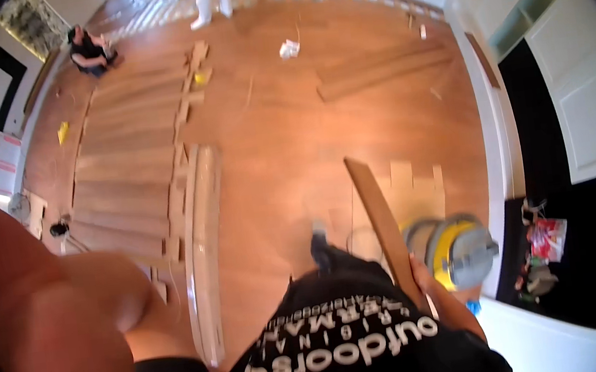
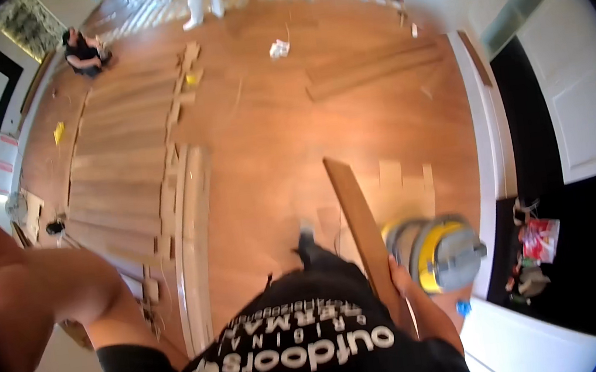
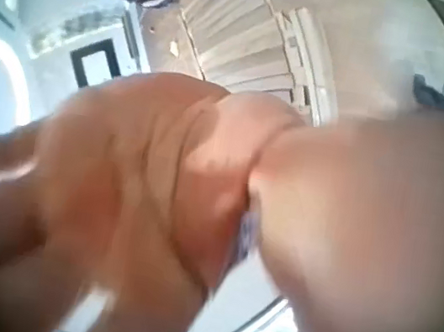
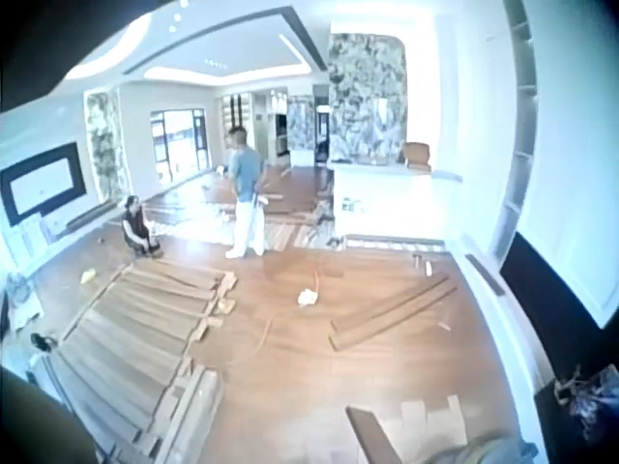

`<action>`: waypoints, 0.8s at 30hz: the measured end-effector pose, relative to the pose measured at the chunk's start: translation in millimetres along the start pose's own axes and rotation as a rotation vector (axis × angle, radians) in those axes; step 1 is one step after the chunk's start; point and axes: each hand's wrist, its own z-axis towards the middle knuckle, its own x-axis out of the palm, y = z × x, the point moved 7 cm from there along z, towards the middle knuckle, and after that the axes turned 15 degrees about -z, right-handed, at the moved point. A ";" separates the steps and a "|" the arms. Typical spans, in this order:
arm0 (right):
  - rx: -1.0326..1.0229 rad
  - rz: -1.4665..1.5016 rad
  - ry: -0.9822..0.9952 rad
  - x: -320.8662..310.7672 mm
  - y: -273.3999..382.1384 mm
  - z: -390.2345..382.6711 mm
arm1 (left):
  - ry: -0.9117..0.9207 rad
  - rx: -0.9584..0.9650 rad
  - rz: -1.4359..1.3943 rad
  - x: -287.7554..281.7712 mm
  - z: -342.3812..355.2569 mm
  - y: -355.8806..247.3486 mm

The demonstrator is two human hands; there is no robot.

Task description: The person cuts a flooring board using a table saw, then moves to a room to apply glue to the board's edge, fits it into the existing floor, and secures it by hammering against a block. They then use a square and pencil to mark the next measurement on the installed board.

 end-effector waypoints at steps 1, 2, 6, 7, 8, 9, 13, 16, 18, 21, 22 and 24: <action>-0.097 -0.020 -0.078 -10.2 70.4 63.7 | 0.005 -0.018 0.017 0.1 -9.9 48.3; -0.189 -0.047 -0.102 -5.7 132.7 101.7 | 0.040 -0.030 0.075 -4.2 -1.6 79.6; 0.005 -0.529 -0.125 -59.0 341.9 93.8 | 0.108 -0.650 0.278 -31.2 -131.9 269.2; -0.059 -0.524 -0.135 -65.7 372.7 115.3 | 0.120 -0.861 0.284 -35.5 -179.2 306.1; -0.093 -0.545 -0.125 -69.2 413.4 129.1 | 0.128 -1.070 0.230 -36.5 -234.3 336.7; -0.121 -0.565 -0.123 -74.9 455.8 139.3 | 0.188 -1.207 0.260 -24.1 -285.3 361.7; -0.193 -0.599 -0.122 -94.9 588.1 196.5 | 0.356 -1.386 0.055 83.8 -406.5 459.6; -0.175 -0.759 -0.236 -115.6 726.9 201.8 | 0.536 -1.269 -0.204 202.8 -398.8 562.9; -0.199 -0.899 -0.279 -125.6 810.6 207.0 | 0.774 -0.979 -0.216 264.2 -377.9 615.0; -0.243 -0.944 -0.311 -151.2 895.6 246.3 | 0.918 -0.633 -0.298 326.1 -334.8 694.0; -0.319 -1.000 -0.325 -157.4 922.9 263.1 | 0.860 -0.480 -0.235 338.1 -322.5 723.6; -0.383 -1.039 -0.359 -181.3 973.6 303.5 | 1.259 -0.718 -0.293 376.9 -317.2 793.6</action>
